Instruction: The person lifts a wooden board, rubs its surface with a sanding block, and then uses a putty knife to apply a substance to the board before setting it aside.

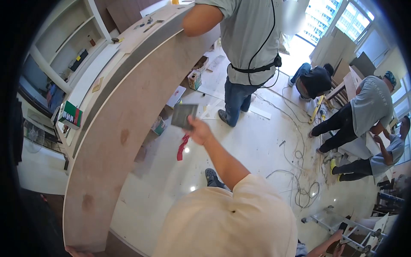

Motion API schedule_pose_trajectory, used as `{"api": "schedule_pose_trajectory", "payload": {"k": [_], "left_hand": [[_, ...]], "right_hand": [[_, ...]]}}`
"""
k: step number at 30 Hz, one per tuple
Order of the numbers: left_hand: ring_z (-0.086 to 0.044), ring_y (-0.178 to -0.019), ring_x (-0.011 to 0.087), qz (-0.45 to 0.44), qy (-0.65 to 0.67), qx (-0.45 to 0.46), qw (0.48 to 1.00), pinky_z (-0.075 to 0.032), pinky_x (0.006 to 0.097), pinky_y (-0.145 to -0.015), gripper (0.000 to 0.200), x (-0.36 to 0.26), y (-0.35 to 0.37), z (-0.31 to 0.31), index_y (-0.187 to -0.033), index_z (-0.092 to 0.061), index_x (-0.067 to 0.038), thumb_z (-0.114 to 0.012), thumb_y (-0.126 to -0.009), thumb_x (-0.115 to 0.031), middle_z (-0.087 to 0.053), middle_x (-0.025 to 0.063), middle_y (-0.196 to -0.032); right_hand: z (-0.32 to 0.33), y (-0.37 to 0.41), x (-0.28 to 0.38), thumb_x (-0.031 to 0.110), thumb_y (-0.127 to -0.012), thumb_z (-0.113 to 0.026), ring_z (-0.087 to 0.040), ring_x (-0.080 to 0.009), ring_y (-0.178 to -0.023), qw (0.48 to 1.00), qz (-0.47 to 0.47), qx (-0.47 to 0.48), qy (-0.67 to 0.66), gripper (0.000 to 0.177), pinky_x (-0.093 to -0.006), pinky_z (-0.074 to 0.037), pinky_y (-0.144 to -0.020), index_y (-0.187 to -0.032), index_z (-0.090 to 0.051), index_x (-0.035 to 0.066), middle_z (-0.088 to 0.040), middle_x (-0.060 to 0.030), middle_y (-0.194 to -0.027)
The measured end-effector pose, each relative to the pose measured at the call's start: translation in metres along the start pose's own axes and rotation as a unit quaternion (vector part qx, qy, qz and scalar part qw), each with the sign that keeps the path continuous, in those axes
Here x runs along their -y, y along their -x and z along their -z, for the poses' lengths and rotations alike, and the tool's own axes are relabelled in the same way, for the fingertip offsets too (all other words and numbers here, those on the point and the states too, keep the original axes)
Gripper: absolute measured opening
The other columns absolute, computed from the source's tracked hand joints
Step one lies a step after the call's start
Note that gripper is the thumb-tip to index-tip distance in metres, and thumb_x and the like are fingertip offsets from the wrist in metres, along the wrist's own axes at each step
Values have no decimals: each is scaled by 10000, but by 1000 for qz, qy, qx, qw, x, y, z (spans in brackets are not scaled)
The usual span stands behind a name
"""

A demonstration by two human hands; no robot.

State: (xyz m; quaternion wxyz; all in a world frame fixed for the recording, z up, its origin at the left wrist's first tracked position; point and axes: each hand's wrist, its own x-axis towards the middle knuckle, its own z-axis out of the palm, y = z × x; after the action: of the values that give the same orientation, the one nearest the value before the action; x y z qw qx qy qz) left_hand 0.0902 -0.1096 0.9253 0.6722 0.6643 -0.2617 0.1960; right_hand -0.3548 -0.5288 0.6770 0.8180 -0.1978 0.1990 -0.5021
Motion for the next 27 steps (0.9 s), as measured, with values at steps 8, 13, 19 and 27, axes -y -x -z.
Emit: {"api": "schedule_pose_trajectory", "payload": {"k": [8, 13, 19, 27], "left_hand": [[-499, -1095, 289, 108, 54, 8, 993, -406, 404, -926, 632, 91, -11, 46, -1263, -441, 52, -447, -932, -487, -483, 197, -1256], [-541, -1026, 273, 91, -23, -42, 995, -431, 355, -874, 622, 94, 11, 16, -1187, -514, 93, -421, -947, -474, -550, 209, -1152], [-553, -995, 284, 207, -15, -125, 970, -441, 350, -852, 604, 142, 66, 8, -1166, -520, 110, -432, -945, -445, -553, 199, -1142], [-551, -869, 309, 193, -136, -162, 958, -438, 447, -738, 503, 108, 100, -3, -955, -588, 126, -431, -903, -349, -587, 227, -976]], "right_hand": [[-107, -52, -105, 310, -865, -611, -465, -243, -1171, 943, -97, 161, -276, 391, -585, -241, -1025, -1215, -484, 188, -546, -24, -1237], [-126, -80, -116, 287, -865, -610, -464, -280, -1187, 941, -53, 106, -316, 371, -512, -306, -1033, -1182, -509, 122, -565, -77, -1213], [-81, -46, -120, 252, -893, -570, -507, -279, -1149, 963, -42, 29, -265, 333, -460, -336, -1035, -1172, -511, 81, -567, -99, -1208], [-62, -38, -135, 251, -906, -540, -489, -285, -1175, 965, -97, 1, -242, 376, -472, -336, -1031, -1233, -487, 72, -543, -95, -1255]]}}
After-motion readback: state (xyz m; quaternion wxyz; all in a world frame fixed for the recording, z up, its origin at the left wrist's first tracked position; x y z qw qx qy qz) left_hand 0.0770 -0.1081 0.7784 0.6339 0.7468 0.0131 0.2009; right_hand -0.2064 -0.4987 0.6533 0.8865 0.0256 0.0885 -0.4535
